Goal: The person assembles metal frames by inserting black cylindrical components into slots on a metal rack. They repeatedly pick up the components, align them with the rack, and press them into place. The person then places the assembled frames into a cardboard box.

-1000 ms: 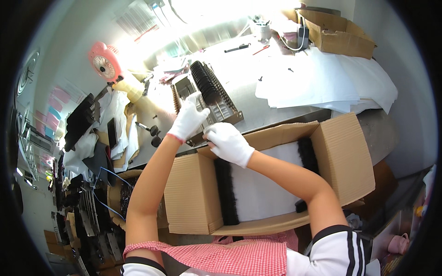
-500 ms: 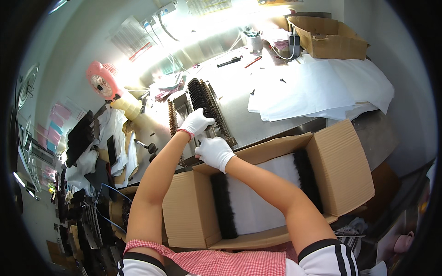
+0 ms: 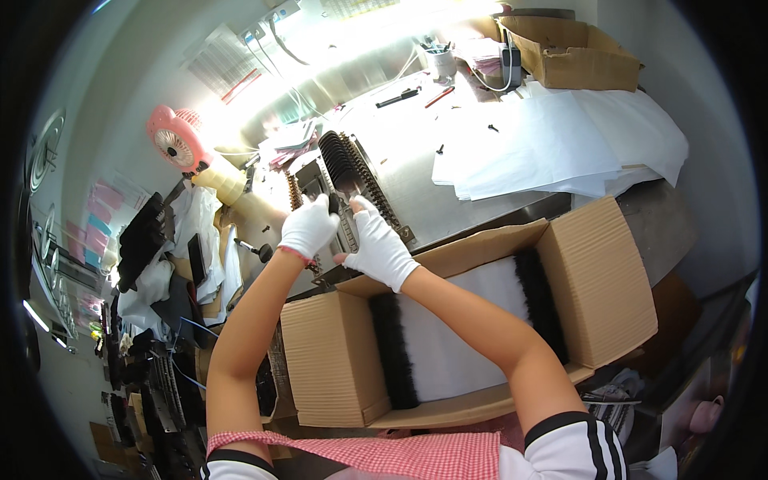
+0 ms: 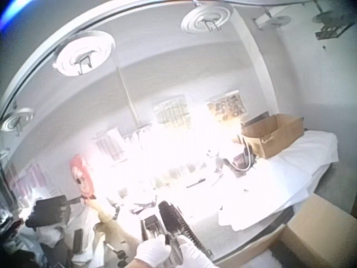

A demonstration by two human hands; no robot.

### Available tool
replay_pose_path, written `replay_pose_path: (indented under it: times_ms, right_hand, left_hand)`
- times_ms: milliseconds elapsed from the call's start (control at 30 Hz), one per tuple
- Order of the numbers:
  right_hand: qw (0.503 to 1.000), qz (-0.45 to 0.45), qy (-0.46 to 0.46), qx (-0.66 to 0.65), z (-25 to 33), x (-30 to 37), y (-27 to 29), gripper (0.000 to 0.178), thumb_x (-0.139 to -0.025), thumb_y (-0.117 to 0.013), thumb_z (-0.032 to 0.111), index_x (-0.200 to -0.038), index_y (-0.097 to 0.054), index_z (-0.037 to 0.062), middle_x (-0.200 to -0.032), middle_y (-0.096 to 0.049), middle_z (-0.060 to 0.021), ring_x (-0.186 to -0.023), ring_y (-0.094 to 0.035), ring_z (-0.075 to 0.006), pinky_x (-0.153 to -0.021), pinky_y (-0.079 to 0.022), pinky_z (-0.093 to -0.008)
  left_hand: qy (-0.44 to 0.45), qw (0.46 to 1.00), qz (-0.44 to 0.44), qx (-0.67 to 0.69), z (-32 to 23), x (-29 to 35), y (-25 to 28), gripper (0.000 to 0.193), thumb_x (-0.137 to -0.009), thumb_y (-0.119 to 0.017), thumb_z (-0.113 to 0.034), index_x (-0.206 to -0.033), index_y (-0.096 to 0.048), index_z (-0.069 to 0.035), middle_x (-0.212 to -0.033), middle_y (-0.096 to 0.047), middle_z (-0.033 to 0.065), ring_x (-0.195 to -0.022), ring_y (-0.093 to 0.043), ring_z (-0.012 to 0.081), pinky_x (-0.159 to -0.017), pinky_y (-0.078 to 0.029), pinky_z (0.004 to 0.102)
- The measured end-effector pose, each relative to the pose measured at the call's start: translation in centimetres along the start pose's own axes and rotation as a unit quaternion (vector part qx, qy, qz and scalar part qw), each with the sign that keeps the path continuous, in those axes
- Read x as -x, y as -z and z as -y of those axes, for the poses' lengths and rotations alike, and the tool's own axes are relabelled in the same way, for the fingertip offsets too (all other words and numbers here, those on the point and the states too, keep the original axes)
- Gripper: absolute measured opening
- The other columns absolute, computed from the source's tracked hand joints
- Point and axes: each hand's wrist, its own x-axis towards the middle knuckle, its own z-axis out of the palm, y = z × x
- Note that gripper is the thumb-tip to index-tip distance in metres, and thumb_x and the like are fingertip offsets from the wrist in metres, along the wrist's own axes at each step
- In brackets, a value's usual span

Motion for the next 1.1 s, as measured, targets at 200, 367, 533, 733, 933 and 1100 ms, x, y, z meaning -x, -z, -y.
replay_pose_path:
  times_ms: [200,367,533,733,933,1100]
  right_hand:
    - [0.996,0.078,0.023,-0.043,1.4,-1.8,-1.4,0.085,-0.064,-0.088,0.023,-0.138,-0.047,0.0121,-0.132,-0.044,-0.0221,-0.117,-0.054,-0.0393,-0.099,-0.049,-0.0417]
    - [0.998,0.053,0.015,-0.015,-0.3,-3.2,-2.0,0.050,-0.072,-0.077,0.013,-0.119,-0.060,0.0125,-0.117,-0.054,-0.0162,-0.102,-0.062,-0.0347,-0.090,-0.054,-0.0413]
    - [0.995,0.093,-0.022,-0.009,-1.5,-3.5,-2.8,0.040,-0.074,-0.074,0.014,-0.112,-0.062,0.0104,-0.112,-0.058,-0.0194,-0.100,-0.062,-0.0373,-0.089,-0.054,-0.0440]
    - [0.994,0.112,0.015,-0.012,-2.3,-3.3,-2.2,0.036,-0.070,-0.072,0.011,-0.106,-0.064,0.0085,-0.102,-0.065,-0.0166,-0.096,-0.064,-0.0371,-0.087,-0.054,-0.0440]
    - [0.989,0.145,0.036,0.004,-2.2,-3.5,-1.4,0.037,-0.069,-0.070,0.010,-0.106,-0.066,0.0082,-0.106,-0.065,-0.0161,-0.097,-0.065,-0.0366,-0.088,-0.054,-0.0441]
    - [0.991,0.135,-0.021,-0.005,-1.9,-3.4,-1.2,0.041,-0.073,-0.068,0.015,-0.114,-0.065,0.0090,-0.111,-0.065,-0.0196,-0.101,-0.064,-0.0376,-0.091,-0.053,-0.0441]
  left_hand:
    - [-0.054,0.985,0.131,0.100,1.0,2.3,-0.9,0.041,-0.089,-0.053,-0.026,-0.113,-0.059,0.007,-0.099,-0.069,0.0237,-0.094,-0.067,0.0368,-0.087,-0.051,0.0406]
    - [-0.146,0.942,0.230,0.196,6.0,-1.6,3.0,0.044,-0.085,-0.062,-0.028,-0.116,-0.060,0.004,-0.100,-0.067,0.0173,-0.094,-0.064,0.0241,-0.084,-0.050,0.0334]
    - [-0.050,0.984,-0.030,0.170,5.3,-9.1,-1.5,0.079,-0.073,-0.078,-0.037,-0.133,-0.050,0.006,-0.124,-0.059,0.0296,-0.118,-0.059,0.0356,-0.101,-0.047,0.0389]
    - [0.021,0.978,-0.051,0.201,3.4,-12.5,-4.2,0.086,-0.066,-0.086,-0.046,-0.122,-0.050,0.008,-0.124,-0.058,0.0278,-0.116,-0.059,0.0371,-0.100,-0.047,0.0383]
    - [-0.059,0.993,0.060,0.077,2.0,-13.2,-4.7,0.057,-0.080,-0.074,-0.040,-0.109,-0.061,0.008,-0.107,-0.066,0.0283,-0.103,-0.065,0.0351,-0.092,-0.050,0.0396]
    - [-0.073,0.996,-0.015,-0.045,-0.6,-13.7,-4.9,0.026,-0.087,-0.057,-0.020,-0.097,-0.069,0.000,-0.096,-0.071,0.0241,-0.090,-0.070,0.0376,-0.082,-0.055,0.0441]
